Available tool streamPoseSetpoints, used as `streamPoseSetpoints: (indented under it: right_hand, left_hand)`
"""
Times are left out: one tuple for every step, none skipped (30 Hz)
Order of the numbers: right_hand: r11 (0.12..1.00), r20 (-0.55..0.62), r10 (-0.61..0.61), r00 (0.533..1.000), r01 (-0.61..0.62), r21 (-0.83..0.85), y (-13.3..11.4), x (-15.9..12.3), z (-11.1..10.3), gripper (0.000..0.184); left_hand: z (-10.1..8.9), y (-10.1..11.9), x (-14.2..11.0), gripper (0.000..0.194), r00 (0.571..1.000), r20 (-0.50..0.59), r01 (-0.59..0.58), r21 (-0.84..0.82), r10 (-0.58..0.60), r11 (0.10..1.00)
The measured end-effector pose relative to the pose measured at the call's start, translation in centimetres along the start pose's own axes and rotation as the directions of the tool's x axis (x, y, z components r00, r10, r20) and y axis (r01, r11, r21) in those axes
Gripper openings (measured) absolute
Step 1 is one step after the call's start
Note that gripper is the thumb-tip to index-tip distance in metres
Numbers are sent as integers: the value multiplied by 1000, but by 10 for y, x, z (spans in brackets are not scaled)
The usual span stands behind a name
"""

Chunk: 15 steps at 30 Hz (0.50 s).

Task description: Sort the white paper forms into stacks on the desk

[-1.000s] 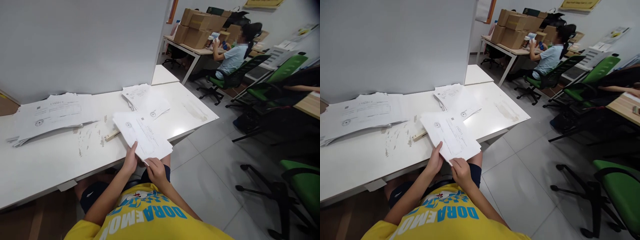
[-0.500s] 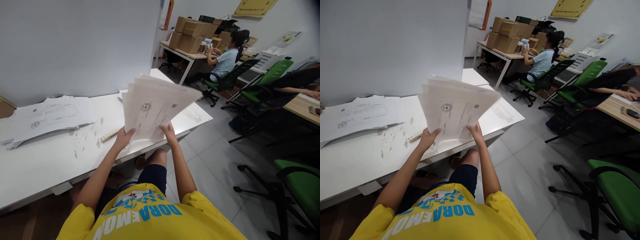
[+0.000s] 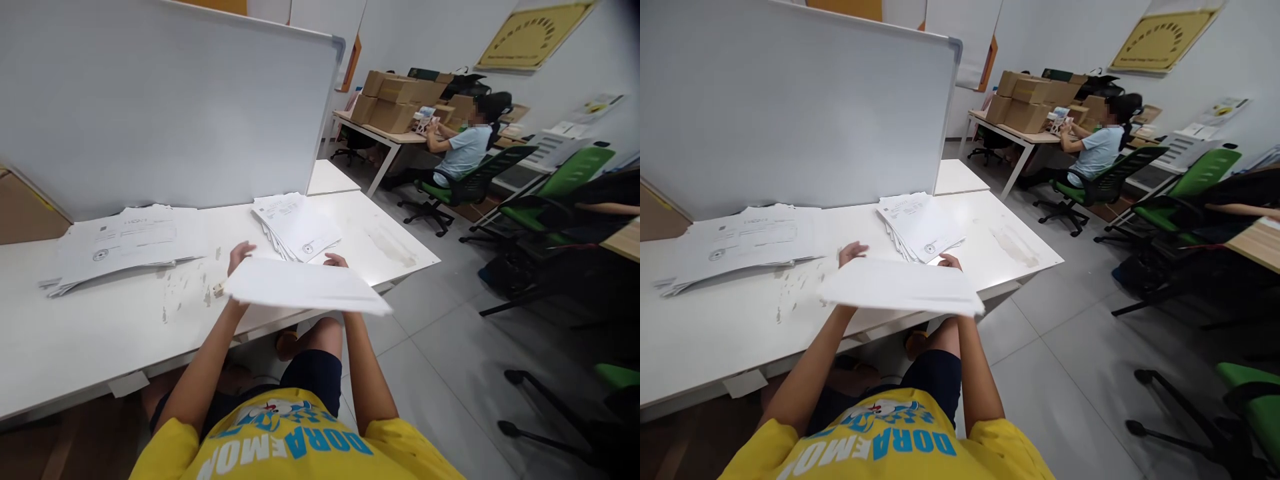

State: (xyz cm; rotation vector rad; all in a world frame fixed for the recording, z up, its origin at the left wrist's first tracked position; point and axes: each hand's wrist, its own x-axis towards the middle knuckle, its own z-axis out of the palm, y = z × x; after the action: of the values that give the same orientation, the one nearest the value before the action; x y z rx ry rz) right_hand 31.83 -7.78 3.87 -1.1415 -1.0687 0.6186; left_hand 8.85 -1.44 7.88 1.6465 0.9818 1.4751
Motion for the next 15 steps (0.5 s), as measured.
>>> streamPoseSetpoints:
  right_hand:
    - [1000,16,17,1000,-17,-15,-4,-3,-1,43]
    - [999,26,41,999,-40,-32,-7,-6,-1,43]
    - [997,25,63,998,-62,-45,-10,-8,-2,42]
    - [996,21,78,997,-77,-49,-13,-10,-3,41]
    - [995,21,86,996,-85,-48,-15,-10,-5,40]
    - [995,22,91,996,-90,-44,-17,-9,-7,40]
    - [995,21,98,995,-97,-38,-19,-8,-8,42]
    - [993,23,111,994,-111,-29,-22,-6,-10,45]
    - [990,29,139,990,-138,-14,-24,-5,-10,46]
    - [984,33,178,984,-178,8,-26,-4,-11,46]
    - [975,38,218,975,-219,39,-29,-5,-10,44]
    - [965,46,250,967,-253,75,-31,-5,-9,43]
    - [954,61,272,960,-278,114,-33,-7,-7,42]
    - [944,83,284,955,-294,149,-34,-9,-6,42]
    - [938,107,284,953,-300,175,-35,-10,-3,44]
  left_hand:
    - [-6,6,0,45,998,66,17,-40,-15,999]
    - [-12,14,0,46,992,127,29,-68,-20,997]
    - [-17,21,-1,47,985,170,31,-83,-16,996]
    - [-21,28,-1,46,982,190,26,-94,-8,995]
    - [-24,35,0,44,981,195,28,-108,-7,994]
    - [-25,40,1,42,977,213,48,-129,-20,990]
    - [-26,44,4,40,972,232,77,-151,-41,986]
    - [-25,46,9,37,969,239,107,-164,-65,981]
    - [-24,47,14,35,964,249,140,-167,-95,976]
    - [-22,45,19,35,957,260,177,-166,-130,970]
    - [-20,43,25,38,945,276,225,-163,-174,961]
    - [-19,39,29,42,929,293,283,-164,-227,945]
    - [-18,35,33,46,905,315,351,-171,-287,920]
    - [-18,31,35,50,877,337,419,-186,-343,889]
    - [-18,27,36,53,857,348,466,-207,-380,860]
